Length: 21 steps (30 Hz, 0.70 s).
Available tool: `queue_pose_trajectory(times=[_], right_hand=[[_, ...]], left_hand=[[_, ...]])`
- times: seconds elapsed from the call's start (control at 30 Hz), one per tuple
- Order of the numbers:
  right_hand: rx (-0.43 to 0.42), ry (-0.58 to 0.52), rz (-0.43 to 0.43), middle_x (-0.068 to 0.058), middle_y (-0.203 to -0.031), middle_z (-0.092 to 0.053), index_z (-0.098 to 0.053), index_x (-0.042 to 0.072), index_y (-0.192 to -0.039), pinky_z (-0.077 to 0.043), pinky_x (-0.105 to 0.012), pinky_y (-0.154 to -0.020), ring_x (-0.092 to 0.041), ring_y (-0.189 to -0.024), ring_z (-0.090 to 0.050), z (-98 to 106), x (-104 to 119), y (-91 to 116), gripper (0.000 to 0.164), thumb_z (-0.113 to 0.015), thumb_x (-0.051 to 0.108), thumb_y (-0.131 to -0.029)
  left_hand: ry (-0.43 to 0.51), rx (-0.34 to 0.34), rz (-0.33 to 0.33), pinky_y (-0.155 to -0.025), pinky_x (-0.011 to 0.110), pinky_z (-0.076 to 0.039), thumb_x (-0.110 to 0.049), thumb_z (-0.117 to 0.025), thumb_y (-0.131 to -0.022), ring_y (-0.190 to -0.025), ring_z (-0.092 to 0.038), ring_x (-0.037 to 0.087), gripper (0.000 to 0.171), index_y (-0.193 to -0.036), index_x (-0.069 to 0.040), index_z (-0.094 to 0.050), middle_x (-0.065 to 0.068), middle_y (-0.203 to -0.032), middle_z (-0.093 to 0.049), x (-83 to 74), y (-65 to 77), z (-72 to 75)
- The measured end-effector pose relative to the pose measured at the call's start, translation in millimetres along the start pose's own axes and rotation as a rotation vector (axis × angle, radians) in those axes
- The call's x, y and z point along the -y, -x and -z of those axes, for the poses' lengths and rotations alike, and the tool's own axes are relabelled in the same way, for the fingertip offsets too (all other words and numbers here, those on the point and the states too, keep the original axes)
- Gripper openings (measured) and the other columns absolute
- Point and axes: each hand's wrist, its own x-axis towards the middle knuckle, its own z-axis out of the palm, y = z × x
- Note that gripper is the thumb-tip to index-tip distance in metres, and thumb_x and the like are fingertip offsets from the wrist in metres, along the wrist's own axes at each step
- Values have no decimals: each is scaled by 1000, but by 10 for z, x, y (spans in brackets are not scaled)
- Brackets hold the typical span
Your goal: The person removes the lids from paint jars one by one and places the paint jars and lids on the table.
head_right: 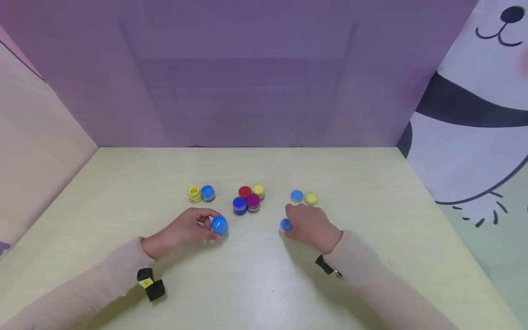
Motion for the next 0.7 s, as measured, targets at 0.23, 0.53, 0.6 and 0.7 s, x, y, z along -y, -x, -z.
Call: queue_pose_trajectory(times=[0.23,0.53,0.6,0.7], right_hand=[[5,-45,-32,-2,-78,-58,-57,5,-97,-43,-28,-60,-16,-69,-50,22,-186,-58,26,-70,22,-83],[-4,-47,-44,-5,-82,-59,-56,5,-96,-41,-29,-59,-17,-69,-49,39,-385,-98,25,-70,21,-83],[-4,-45,-48,-5,-82,-59,-56,5,-95,-41,-29,-59,-17,-70,-49,34,-422,-108,24,-70,21,-83],[-2,-53,-58,-5,-82,-59,-55,6,-94,-41,-30,-60,-18,-71,-50,23,-468,-120,25,-71,23,-82]], left_hand=[[-4,-44,-2,-71,29,-44,-18,-77,-78,-78,-51,19,38,-114,-18,-66,4,-79,-56,49,-1,98],[-37,-101,16,-72,29,-42,-20,-77,-78,-81,-49,19,40,-116,-13,-65,4,-80,-55,134,-27,221],[-33,-106,20,-71,29,-42,-22,-77,-79,-80,-50,19,41,-116,-13,-64,4,-81,-55,154,-39,239],[-30,-119,25,-71,28,-43,-22,-76,-79,-80,-50,19,43,-119,-11,-63,4,-83,-55,175,-56,262]])
